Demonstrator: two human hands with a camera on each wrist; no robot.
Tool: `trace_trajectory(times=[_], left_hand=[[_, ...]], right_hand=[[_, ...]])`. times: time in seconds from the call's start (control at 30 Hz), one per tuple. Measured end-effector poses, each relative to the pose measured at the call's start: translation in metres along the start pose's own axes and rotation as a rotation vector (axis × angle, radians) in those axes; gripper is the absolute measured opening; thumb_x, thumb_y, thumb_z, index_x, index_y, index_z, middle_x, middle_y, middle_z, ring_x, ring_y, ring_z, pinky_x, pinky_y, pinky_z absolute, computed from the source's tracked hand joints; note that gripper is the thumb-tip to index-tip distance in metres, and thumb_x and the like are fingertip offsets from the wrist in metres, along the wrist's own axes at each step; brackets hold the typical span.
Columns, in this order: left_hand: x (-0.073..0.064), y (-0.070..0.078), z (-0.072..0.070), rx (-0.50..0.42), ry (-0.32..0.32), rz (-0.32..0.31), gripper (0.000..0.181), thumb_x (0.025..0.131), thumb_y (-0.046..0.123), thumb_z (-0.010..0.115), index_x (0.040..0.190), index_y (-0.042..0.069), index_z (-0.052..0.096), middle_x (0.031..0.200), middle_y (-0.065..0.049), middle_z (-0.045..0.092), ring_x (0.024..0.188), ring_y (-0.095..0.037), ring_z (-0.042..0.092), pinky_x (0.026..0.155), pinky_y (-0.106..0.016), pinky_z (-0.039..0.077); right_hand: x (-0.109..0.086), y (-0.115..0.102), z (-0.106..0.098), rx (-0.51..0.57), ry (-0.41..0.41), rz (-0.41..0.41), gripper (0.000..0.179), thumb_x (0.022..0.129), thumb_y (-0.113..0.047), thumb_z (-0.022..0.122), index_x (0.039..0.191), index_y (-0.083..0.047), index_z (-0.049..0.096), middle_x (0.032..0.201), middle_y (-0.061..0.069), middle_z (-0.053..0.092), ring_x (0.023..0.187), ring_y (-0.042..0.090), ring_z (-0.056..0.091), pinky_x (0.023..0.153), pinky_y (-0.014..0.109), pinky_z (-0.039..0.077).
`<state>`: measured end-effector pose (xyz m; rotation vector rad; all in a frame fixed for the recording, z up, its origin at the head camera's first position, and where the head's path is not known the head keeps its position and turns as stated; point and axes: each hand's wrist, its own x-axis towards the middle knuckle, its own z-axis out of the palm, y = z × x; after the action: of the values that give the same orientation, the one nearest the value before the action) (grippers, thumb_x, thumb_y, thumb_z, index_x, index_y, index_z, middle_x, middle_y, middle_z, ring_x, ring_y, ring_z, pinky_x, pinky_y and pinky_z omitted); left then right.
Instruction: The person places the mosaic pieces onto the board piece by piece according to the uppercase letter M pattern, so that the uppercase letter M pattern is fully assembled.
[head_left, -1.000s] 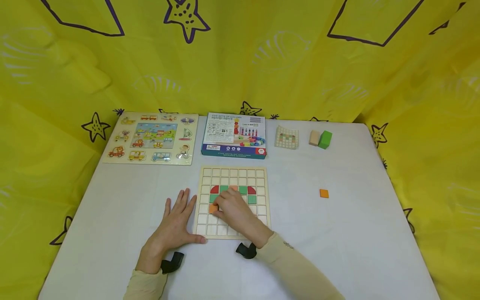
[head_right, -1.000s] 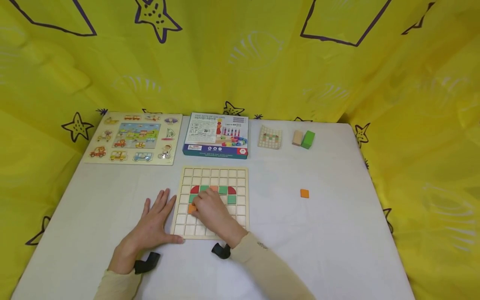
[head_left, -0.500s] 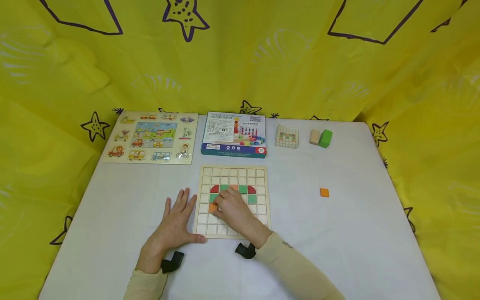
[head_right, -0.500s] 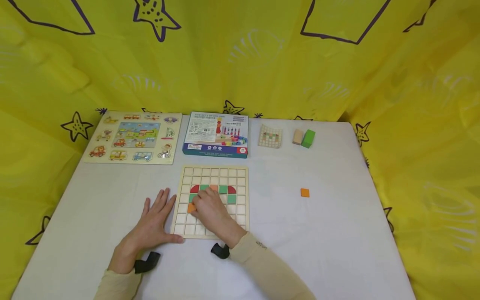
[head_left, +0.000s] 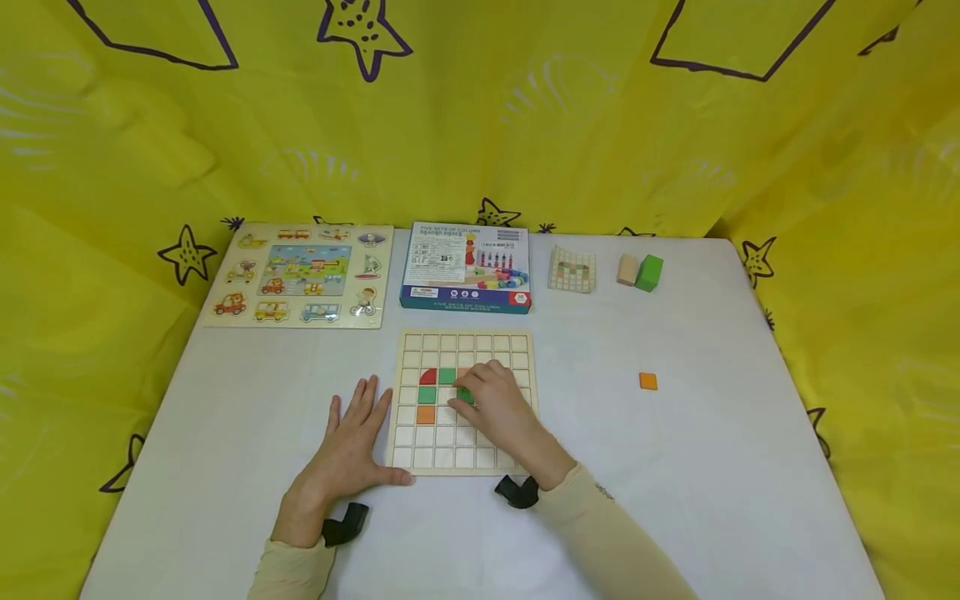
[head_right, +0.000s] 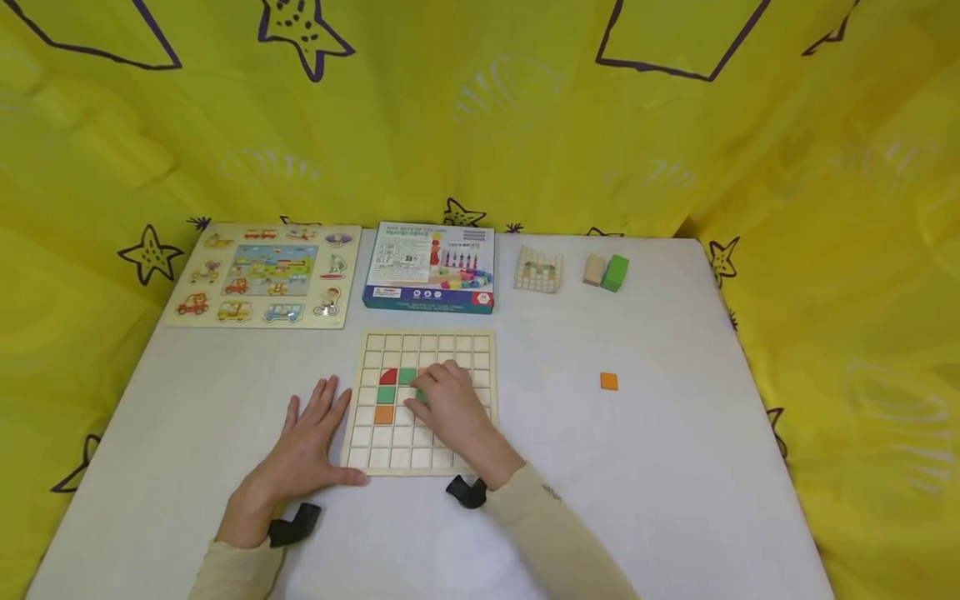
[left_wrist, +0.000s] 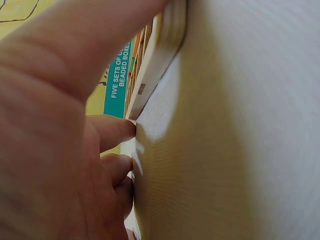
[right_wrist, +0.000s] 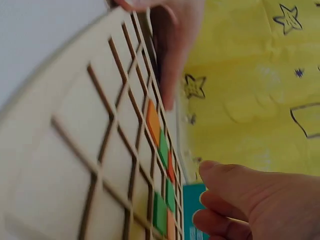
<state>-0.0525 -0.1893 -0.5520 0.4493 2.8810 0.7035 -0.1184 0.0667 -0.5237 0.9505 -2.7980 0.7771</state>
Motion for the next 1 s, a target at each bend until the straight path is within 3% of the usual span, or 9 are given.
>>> trace_trajectory(times=[0.17,0.4,0.67,1.0], left_hand=[[0.001,0.001,-0.001,-0.005,-0.022,-0.017,0.133,0.056,0.070,0.082,0.152,-0.003,0.026,0.160,-0.021,0.005,0.147,-0.035,-0.004,0.111,-0.059,-0.008],[0.002,0.002,-0.001,-0.008,-0.017,-0.015,0.132,0.056,0.069,0.082,0.151,-0.004,0.027,0.160,-0.023,0.006,0.146,-0.036,-0.003,0.110,-0.060,-0.006],[0.002,0.001,-0.002,-0.010,-0.020,-0.014,0.132,0.056,0.069,0.082,0.151,-0.005,0.027,0.160,-0.023,0.006,0.146,-0.037,-0.002,0.110,-0.060,-0.007],[0.002,0.001,-0.001,-0.019,-0.021,-0.022,0.132,0.056,0.068,0.083,0.151,-0.005,0.028,0.160,-0.024,0.007,0.146,-0.037,-0.002,0.110,-0.060,-0.007]], right_hand=[[-0.015,0.030,-0.023,0.040,0.061,0.110,0.026,0.086,-0.024,0.077,0.102,-0.003,0.073,0.095,0.004,0.065,0.090,0.021,0.050,0.082,0.036,0.041],[-0.039,0.075,-0.056,0.016,0.139,0.272,0.033,0.087,-0.027,0.076,0.107,0.000,0.072,0.103,0.009,0.066,0.097,0.027,0.052,0.085,0.040,0.043],[-0.070,0.118,-0.084,0.001,0.250,0.333,0.032,0.083,-0.016,0.080,0.105,0.005,0.070,0.100,0.018,0.066,0.093,0.035,0.050,0.081,0.046,0.041],[-0.107,0.149,-0.111,-0.050,0.174,0.493,0.046,0.081,-0.013,0.081,0.117,0.009,0.064,0.111,0.027,0.057,0.103,0.046,0.044,0.088,0.057,0.033]])
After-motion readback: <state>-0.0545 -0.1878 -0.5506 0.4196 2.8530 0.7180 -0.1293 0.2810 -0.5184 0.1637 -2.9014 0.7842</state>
